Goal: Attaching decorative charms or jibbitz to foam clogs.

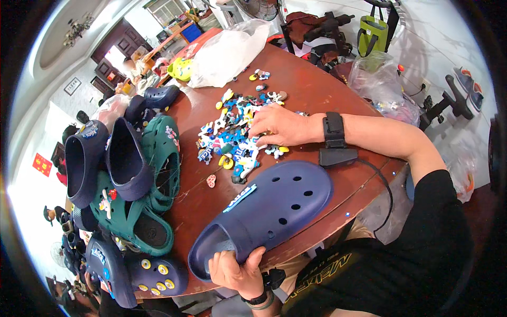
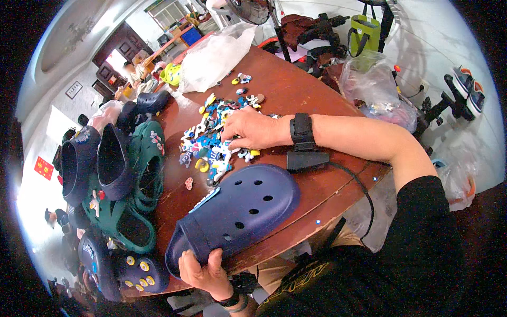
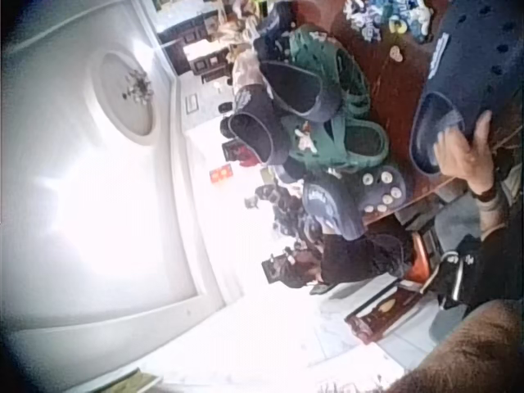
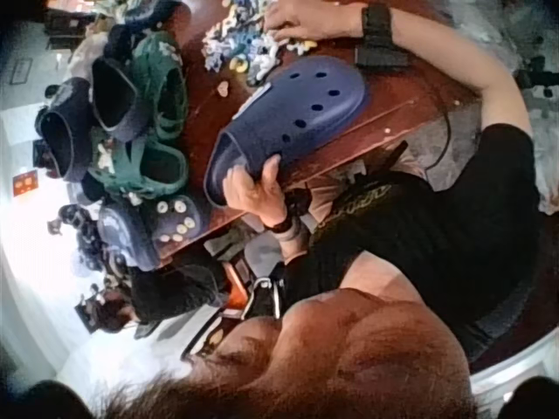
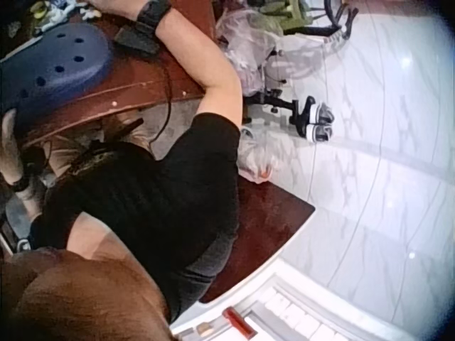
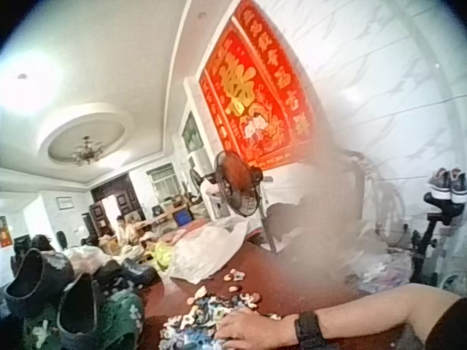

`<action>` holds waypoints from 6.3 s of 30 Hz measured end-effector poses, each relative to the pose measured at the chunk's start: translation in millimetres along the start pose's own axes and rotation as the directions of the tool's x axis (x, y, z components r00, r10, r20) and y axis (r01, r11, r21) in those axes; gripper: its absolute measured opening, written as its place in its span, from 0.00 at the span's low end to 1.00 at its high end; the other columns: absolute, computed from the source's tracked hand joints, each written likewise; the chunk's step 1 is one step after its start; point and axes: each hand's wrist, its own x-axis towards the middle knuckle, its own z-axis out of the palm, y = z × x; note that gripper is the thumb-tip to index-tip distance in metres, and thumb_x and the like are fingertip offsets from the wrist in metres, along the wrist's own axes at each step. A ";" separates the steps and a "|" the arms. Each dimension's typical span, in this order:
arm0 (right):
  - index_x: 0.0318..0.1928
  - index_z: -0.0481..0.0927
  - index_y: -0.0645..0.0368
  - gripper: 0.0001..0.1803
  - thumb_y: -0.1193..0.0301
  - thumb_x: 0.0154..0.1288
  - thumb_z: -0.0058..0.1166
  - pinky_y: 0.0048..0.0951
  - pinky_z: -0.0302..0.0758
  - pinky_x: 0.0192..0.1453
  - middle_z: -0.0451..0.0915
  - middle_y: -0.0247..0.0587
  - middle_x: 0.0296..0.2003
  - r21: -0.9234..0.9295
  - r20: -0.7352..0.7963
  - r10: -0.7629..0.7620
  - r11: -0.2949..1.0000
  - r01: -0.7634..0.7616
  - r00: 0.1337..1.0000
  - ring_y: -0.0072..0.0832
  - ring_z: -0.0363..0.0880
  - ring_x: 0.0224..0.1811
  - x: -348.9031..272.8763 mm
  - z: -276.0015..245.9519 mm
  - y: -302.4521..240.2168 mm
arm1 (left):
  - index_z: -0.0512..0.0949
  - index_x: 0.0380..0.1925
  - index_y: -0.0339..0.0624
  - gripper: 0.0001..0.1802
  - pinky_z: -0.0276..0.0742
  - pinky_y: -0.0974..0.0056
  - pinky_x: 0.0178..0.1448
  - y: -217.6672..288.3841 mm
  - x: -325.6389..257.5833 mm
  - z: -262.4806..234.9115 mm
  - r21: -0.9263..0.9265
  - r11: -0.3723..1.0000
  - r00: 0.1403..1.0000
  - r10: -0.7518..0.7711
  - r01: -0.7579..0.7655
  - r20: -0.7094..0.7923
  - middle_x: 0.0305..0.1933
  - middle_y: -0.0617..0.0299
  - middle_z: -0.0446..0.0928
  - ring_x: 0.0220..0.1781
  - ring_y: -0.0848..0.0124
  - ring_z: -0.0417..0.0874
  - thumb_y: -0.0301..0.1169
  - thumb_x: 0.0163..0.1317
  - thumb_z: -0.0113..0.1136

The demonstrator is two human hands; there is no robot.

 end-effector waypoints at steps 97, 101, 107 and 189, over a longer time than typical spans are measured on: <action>0.37 0.83 0.62 0.11 0.65 0.67 0.59 0.29 0.77 0.43 0.83 0.39 0.32 0.467 0.242 0.118 0.856 -0.222 0.963 0.23 0.80 0.36 -39.5 -63.9 -79.9 | 0.70 0.26 0.34 0.33 0.56 0.55 0.25 9.1 10.2 8.2 0.016 0.993 0.992 -0.120 0.120 -0.025 0.18 0.54 0.65 0.21 0.54 0.66 0.58 0.55 0.67; 0.37 0.83 0.61 0.10 0.65 0.66 0.60 0.29 0.76 0.42 0.82 0.36 0.32 0.500 0.194 0.105 0.845 -0.190 0.975 0.25 0.80 0.35 -39.6 -58.0 -77.0 | 0.71 0.27 0.34 0.33 0.56 0.55 0.25 9.1 10.2 7.3 0.017 0.993 0.993 -0.118 0.118 -0.012 0.19 0.55 0.65 0.21 0.54 0.66 0.57 0.56 0.67; 0.38 0.81 0.57 0.09 0.66 0.63 0.61 0.35 0.72 0.47 0.79 0.35 0.34 0.323 0.177 -0.020 0.946 -0.038 0.984 0.31 0.76 0.41 -40.7 -62.2 -82.8 | 0.71 0.28 0.35 0.32 0.57 0.55 0.26 9.3 10.7 7.0 0.017 0.993 0.993 -0.116 0.117 -0.014 0.19 0.55 0.65 0.21 0.54 0.66 0.57 0.56 0.67; 0.38 0.84 0.51 0.06 0.67 0.61 0.61 0.42 0.62 0.59 0.80 0.28 0.37 -0.099 -0.040 -0.310 0.947 0.305 0.950 0.28 0.73 0.48 -28.1 -29.0 -93.7 | 0.77 0.56 0.51 0.49 0.67 0.47 0.62 33.8 6.7 -8.3 -0.107 0.963 0.957 -0.227 0.248 0.180 0.60 0.48 0.57 0.62 0.49 0.65 0.44 0.26 0.87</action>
